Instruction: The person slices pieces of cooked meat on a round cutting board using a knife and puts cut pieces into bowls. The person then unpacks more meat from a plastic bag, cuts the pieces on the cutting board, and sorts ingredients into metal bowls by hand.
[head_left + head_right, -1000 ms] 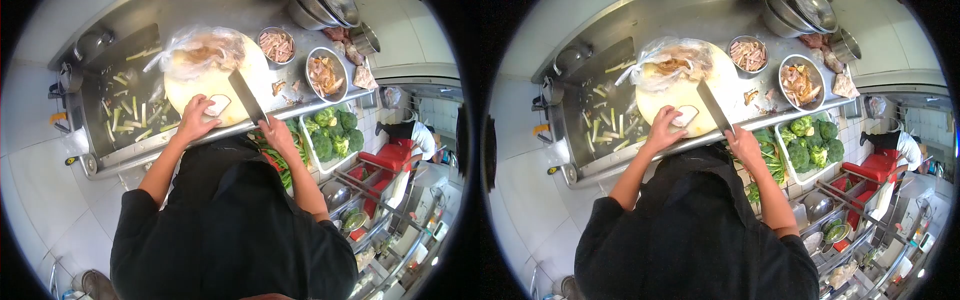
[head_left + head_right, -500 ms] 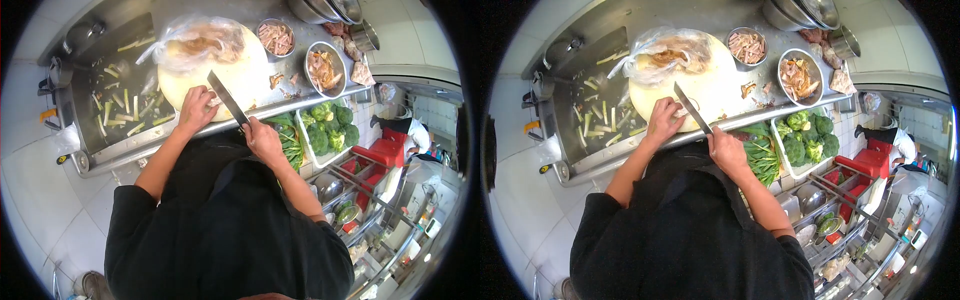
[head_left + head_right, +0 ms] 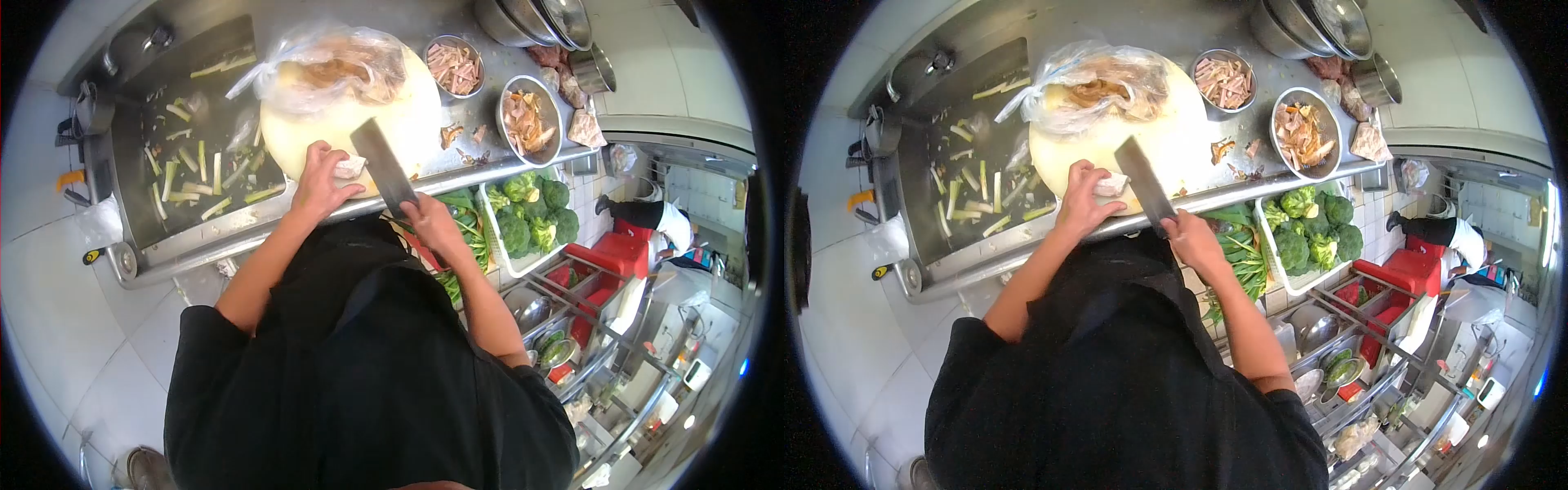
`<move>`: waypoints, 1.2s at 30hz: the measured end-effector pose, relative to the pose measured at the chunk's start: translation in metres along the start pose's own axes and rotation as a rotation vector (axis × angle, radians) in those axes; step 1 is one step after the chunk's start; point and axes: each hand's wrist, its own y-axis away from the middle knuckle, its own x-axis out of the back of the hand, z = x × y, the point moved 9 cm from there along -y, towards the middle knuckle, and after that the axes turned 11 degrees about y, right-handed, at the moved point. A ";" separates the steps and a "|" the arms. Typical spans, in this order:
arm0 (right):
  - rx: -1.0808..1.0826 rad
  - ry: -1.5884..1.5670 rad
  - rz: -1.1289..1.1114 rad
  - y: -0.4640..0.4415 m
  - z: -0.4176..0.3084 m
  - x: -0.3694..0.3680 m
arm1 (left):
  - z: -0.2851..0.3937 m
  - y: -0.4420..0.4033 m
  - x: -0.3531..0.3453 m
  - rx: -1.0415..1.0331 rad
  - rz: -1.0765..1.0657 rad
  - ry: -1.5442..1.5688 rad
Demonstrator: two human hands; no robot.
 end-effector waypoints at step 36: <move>-0.034 0.067 0.120 0.025 -0.032 0.047 | 0.024 -0.023 -0.002 -0.171 0.058 -0.046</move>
